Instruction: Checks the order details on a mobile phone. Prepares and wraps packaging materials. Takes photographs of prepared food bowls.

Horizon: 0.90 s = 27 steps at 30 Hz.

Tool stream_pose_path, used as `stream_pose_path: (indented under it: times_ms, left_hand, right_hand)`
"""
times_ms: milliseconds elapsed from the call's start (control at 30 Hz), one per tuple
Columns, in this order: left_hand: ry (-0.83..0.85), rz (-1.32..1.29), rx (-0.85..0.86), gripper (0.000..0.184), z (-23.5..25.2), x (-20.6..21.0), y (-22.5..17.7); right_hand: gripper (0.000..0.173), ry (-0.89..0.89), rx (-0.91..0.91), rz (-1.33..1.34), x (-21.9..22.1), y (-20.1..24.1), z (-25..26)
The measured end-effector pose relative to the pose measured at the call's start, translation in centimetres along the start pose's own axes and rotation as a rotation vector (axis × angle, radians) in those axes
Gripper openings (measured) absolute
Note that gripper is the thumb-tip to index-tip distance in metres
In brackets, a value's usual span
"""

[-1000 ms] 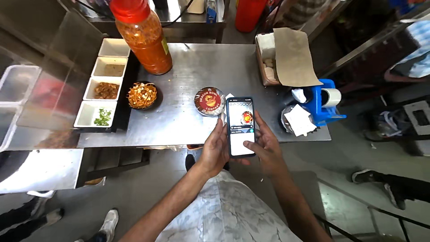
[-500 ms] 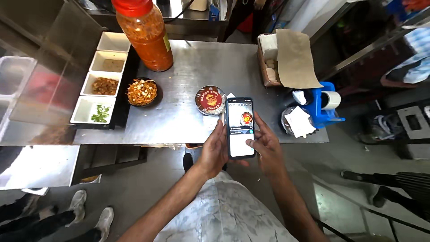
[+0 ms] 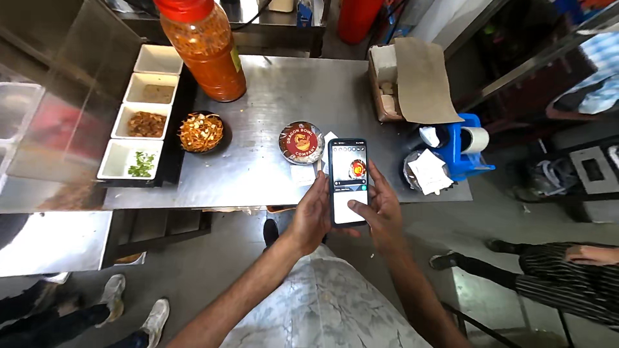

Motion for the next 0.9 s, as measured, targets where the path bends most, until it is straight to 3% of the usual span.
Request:
stream_pose_path:
  times_ms: [367, 533, 900]
  left_hand:
    - [0.02, 0.091, 0.037, 0.071, 0.5, 0.8, 0.6]
    - [0.061, 0.06, -0.048, 0.072, 1.0, 1.3, 1.9]
    - [0.09, 0.044, -0.034, 0.072, 1.1, 1.2, 1.7]
  right_hand:
    - [0.081, -0.04, 0.021, -0.049, -1.1, -0.2, -0.3]
    - [0.079, -0.071, 0.026, -0.04, -2.7, -0.6, -0.9]
    - [0.082, -0.088, 0.014, -0.077, -2.0, 0.3, -0.8]
Point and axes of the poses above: each hand's wrist, its own z-axis towards the middle knuckle, its own x-axis out of the palm, y = z × x, the point moved 7 cm from there along z, towards the middle knuckle, and after that the axes turned 4 degrees about z, right-handed, at the moved point
